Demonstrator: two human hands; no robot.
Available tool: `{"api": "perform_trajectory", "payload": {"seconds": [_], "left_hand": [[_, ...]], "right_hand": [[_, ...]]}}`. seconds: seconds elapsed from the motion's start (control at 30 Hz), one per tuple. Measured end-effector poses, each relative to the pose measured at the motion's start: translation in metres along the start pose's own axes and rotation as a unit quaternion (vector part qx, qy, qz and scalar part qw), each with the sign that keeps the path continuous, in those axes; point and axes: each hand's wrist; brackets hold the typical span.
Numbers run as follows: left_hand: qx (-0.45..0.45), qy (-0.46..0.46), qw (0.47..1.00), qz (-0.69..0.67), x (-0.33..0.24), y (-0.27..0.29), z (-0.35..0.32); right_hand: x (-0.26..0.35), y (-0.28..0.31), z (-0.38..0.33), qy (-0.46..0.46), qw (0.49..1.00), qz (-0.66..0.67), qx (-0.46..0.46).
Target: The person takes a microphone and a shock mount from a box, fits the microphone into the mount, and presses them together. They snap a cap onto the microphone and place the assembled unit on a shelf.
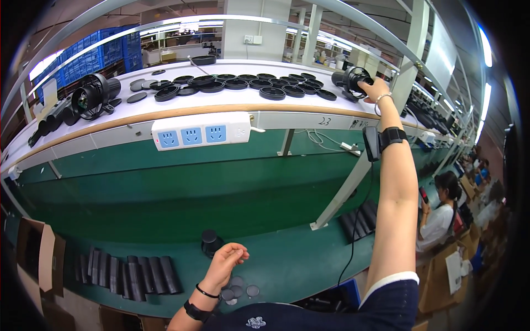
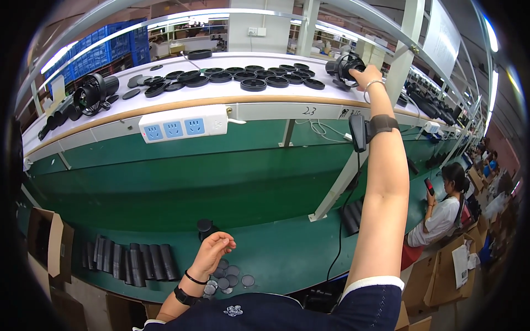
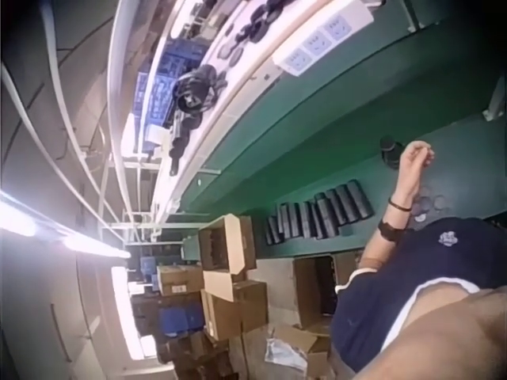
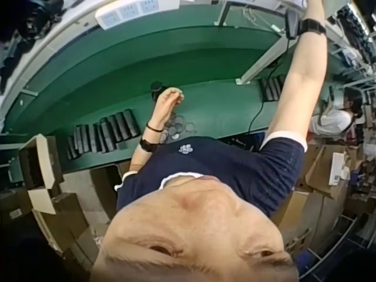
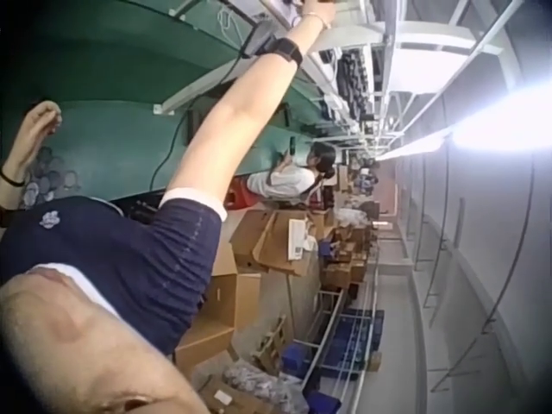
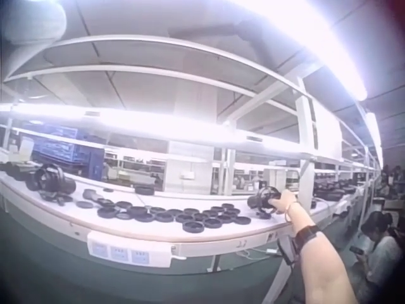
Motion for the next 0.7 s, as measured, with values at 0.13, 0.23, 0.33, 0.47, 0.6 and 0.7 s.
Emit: {"api": "perform_trajectory", "payload": {"seconds": [0.13,0.23,0.33,0.47,0.6,0.7], "left_hand": [[-0.019,0.009,1.000,0.001,0.006,0.005,-0.002],[-0.023,0.022,0.999,-0.016,0.013,0.004,0.001],[-0.024,0.026,0.999,-0.021,0.015,0.005,0.002],[-0.043,0.031,0.998,-0.025,0.020,0.006,0.004],[-0.059,0.035,0.997,-0.018,0.023,0.008,0.004],[-0.067,0.024,0.997,-0.029,0.022,0.003,0.001]], "right_hand": [[0.006,-0.007,-0.032,0.115,0.959,-0.154,-0.207],[-0.002,-0.008,-0.034,0.202,0.959,-0.194,-0.048],[-0.008,-0.020,-0.041,0.261,0.959,-0.115,-0.004],[0.001,-0.026,-0.037,0.293,0.952,-0.082,0.013],[0.014,-0.045,-0.023,0.291,0.948,-0.127,-0.022],[0.027,-0.045,-0.016,0.213,0.952,-0.218,0.036]]}}
Point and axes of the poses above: each hand's wrist, its own z-axis towards the middle knuckle, its own y-axis out of the back of the hand, x = y × z, and after that the axes turned 4 degrees about -y, right-handed
